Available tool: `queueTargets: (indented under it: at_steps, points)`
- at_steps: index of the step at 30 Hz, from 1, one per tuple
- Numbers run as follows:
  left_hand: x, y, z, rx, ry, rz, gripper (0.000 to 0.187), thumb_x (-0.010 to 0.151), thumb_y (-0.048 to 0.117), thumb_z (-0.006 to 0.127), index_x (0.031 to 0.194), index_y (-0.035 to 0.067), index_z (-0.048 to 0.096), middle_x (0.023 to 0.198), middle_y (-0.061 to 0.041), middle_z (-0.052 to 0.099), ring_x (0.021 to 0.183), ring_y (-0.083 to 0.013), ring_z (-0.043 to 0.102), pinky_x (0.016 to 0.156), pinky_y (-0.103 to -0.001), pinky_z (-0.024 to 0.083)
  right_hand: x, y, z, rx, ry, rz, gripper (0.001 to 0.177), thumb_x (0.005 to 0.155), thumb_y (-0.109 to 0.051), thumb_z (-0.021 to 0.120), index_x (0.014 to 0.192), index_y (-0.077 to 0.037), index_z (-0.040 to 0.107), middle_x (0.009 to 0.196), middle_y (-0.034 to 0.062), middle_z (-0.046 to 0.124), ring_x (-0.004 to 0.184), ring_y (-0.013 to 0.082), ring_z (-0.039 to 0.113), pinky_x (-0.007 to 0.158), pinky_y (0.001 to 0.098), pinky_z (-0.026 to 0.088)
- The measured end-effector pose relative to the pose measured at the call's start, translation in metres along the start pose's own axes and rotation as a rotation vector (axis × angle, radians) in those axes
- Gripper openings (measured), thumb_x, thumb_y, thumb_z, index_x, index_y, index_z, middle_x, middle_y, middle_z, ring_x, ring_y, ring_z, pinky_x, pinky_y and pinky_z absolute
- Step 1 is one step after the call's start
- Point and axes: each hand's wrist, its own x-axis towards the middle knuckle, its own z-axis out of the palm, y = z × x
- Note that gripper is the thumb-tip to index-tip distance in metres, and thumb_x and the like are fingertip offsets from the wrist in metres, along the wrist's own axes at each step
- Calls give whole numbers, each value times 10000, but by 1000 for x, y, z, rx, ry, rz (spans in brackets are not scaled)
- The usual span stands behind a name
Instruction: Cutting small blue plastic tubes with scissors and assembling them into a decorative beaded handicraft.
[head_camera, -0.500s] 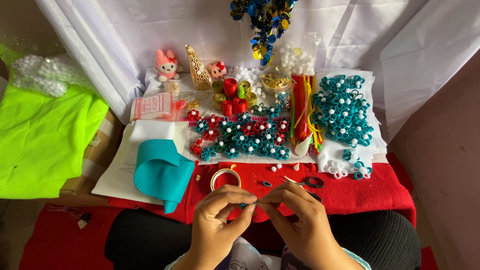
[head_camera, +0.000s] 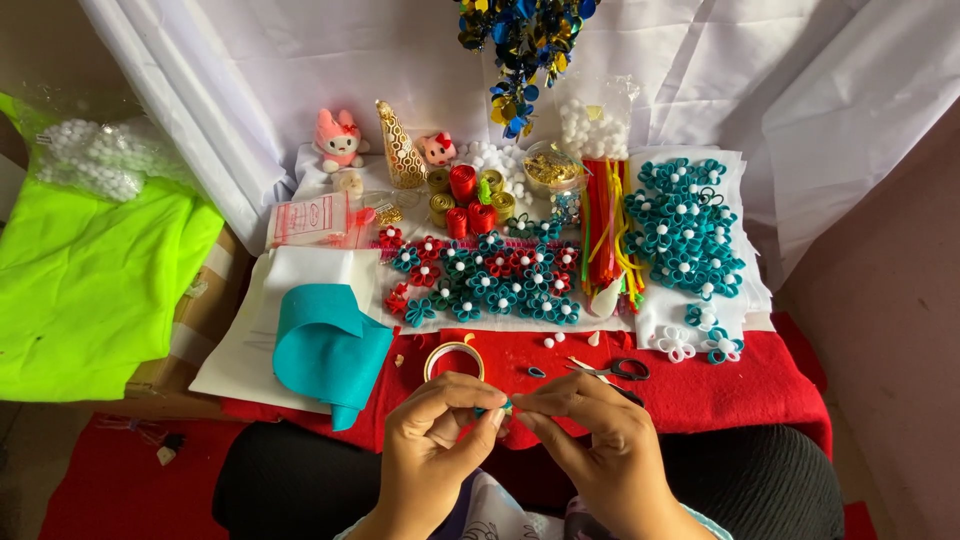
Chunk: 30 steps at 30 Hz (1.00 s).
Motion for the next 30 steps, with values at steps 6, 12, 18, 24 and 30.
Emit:
queueTargets:
  at_steps: [6,12,18,24,30]
  points:
    - [0,-1,1,-18,-21,11,190,831,-138,690,984,-27,717,1027,-141,726,808,-152,689,744,-240,614,1,5,1,87,-9,40,110,750,-26,809,860,-23,810,844,57,791,718,136,719,680,245,584]
    - [-1,-8,-3,-201,-53,-112,166,877,-123,669,1009,-40,723,993,-123,734,799,-145,664,727,-249,587,5,6,-2,164,-43,68,64,768,20,753,818,-12,778,838,62,783,742,147,706,711,259,565]
    - [2,-20,-6,-305,-54,-156,135,896,-117,650,1009,-67,703,1012,-140,703,831,-212,690,756,-328,632,6,23,-2,413,-100,243,72,844,4,760,855,46,818,878,105,753,765,164,685,698,270,556]
    - [1,-30,-14,-267,19,-276,150,878,-86,688,1015,-39,726,883,-157,745,778,-207,701,719,-332,636,21,90,-4,116,8,332,84,823,-41,785,891,7,803,888,67,793,748,127,692,713,238,580]
    - [1,-45,-18,-338,43,-316,143,872,-112,681,989,-35,704,944,-161,727,798,-221,693,700,-352,614,-11,202,33,-401,-106,372,307,775,-149,779,1080,-117,773,986,14,757,698,204,689,681,334,569]
